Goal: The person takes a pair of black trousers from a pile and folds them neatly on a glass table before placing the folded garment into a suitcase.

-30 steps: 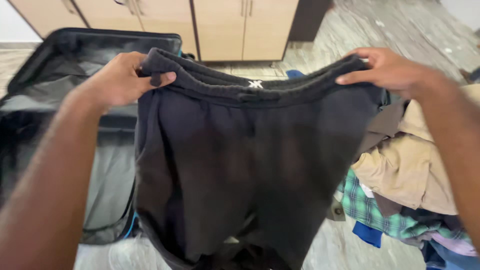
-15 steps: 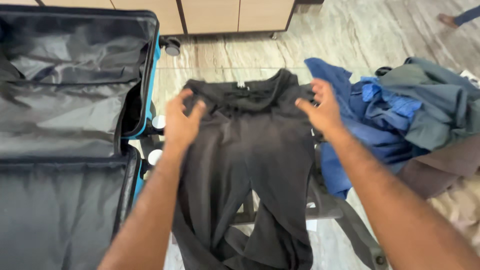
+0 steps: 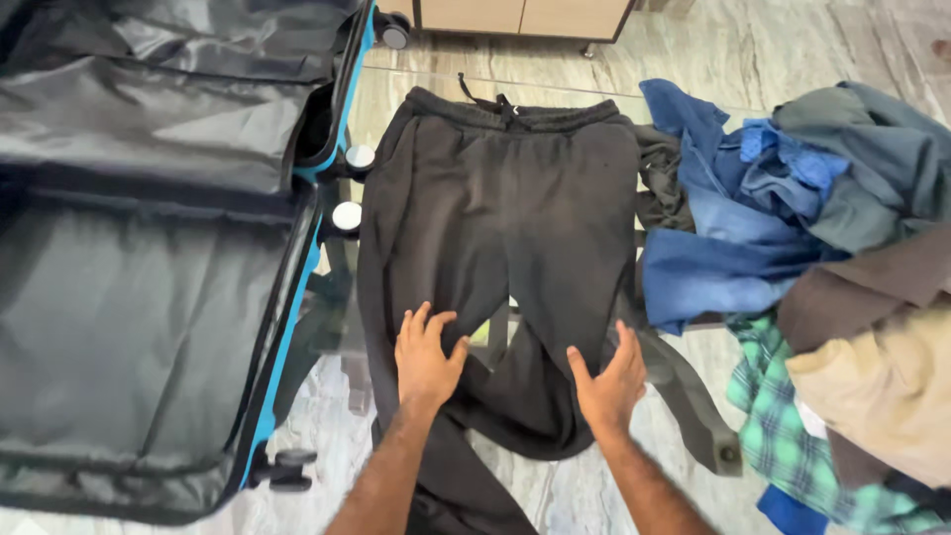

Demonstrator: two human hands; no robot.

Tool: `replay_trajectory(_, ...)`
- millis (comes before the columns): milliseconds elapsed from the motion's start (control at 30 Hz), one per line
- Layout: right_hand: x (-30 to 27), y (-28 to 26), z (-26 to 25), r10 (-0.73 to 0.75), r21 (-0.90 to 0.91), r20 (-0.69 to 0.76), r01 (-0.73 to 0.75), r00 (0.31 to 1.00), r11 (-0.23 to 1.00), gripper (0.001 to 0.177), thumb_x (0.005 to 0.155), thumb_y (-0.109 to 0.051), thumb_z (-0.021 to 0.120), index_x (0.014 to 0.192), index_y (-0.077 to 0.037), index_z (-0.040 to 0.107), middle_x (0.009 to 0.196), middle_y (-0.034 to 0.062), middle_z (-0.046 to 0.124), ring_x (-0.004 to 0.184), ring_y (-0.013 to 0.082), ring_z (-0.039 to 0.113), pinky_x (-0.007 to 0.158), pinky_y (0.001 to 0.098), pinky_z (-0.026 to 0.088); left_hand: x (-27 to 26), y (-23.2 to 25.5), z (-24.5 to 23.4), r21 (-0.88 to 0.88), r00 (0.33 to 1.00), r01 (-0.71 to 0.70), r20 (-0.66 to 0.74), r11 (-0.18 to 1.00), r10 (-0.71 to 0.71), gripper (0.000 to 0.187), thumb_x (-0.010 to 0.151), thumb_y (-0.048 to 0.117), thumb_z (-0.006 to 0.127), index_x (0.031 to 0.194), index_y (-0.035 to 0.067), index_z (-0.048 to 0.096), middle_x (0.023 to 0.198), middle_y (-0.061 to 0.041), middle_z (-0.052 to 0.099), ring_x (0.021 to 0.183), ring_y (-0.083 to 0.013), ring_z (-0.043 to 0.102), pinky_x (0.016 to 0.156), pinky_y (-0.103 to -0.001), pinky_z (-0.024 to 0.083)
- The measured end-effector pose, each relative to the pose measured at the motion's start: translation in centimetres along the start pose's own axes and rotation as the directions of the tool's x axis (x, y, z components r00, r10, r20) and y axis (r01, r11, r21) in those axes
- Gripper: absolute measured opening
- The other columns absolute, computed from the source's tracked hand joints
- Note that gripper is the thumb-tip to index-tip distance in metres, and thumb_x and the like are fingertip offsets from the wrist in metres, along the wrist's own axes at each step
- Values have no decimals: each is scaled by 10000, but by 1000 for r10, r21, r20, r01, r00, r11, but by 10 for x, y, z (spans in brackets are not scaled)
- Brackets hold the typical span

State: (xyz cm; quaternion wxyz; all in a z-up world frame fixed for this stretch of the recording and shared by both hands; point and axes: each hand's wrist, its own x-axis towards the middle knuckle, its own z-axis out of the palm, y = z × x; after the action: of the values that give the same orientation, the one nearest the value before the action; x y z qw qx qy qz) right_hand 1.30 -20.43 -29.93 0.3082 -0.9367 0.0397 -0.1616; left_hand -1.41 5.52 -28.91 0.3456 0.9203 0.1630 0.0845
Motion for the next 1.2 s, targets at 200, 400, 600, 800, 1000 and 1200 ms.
replay_trajectory(200, -73, 53, -14, 312, -134, 238, -287, 920, 949, 916, 729, -380, 894, 1474, -110, 434, 1384, 170, 541, 1298, 355, 486, 1010, 512, 405, -78, 28, 12, 119, 963, 17, 266, 993, -48, 571, 860, 525, 755, 1293, 182, 611, 1526, -78, 438, 1482, -308, 266, 1208, -590, 173)
replay_trajectory(400, -86, 80, -42, 267, 629, 495, -553, 827, 547, 330, 938, -240, 726, 1194, -38, 677, 1051, 62, 732, 910, 153, 650, 769, 306, 516, -140, 25, 47, -16, 994, 32, 109, 999, -30, 415, 910, 397, 660, 1246, 154, 643, 1459, -53, 558, 1470, -308, 369, 1209, -606, 209)
replay_trajectory(600, -37, 32, -119, 375, 866, 217, -355, 901, 353, 316, 956, -203, 640, 1249, -110, 568, 1123, -5, 658, 994, 104, 642, 833, 307, 535, -156, 71, 8, -176, 999, -45, -15, 983, 43, 430, 1018, 428, 573, 1297, 100, 585, 1295, -137, 682, 1333, -389, 554, 1106, -601, 367)
replay_trajectory(800, -19, -13, -152, 28, 846, 154, -146, 988, 513, 366, 995, -186, 710, 1323, -49, 624, 1037, -1, 653, 924, 74, 590, 826, 216, 491, -191, 109, 18, -642, 858, 445, 505, 625, -93, 749, 952, 594, 650, 1449, 66, 462, 1302, -192, 663, 1203, -290, 661, 1006, -402, 523)
replay_trajectory(1000, -75, 51, -106, -208, 519, 603, -180, 770, 835, 350, 950, -241, 717, 1249, -61, 711, 1030, 29, 772, 885, 110, 710, 778, 260, 563, -254, 94, 33, -271, 503, 784, 805, 559, -315, 787, 882, 416, 720, 1546, 169, 378, 1373, -112, 560, 1190, -350, 632, 813, -569, 674)
replay_trajectory(1200, -129, 78, -90, 407, 211, 679, -693, 611, 689, 556, 863, -297, 774, 1346, -177, 528, 1138, 47, 677, 920, 136, 693, 732, 350, 573, -264, 77, 51, -160, 389, 527, 919, 835, -69, 720, 789, 324, 714, 1460, 149, 522, 1352, -117, 665, 1150, -354, 710, 790, -512, 665)
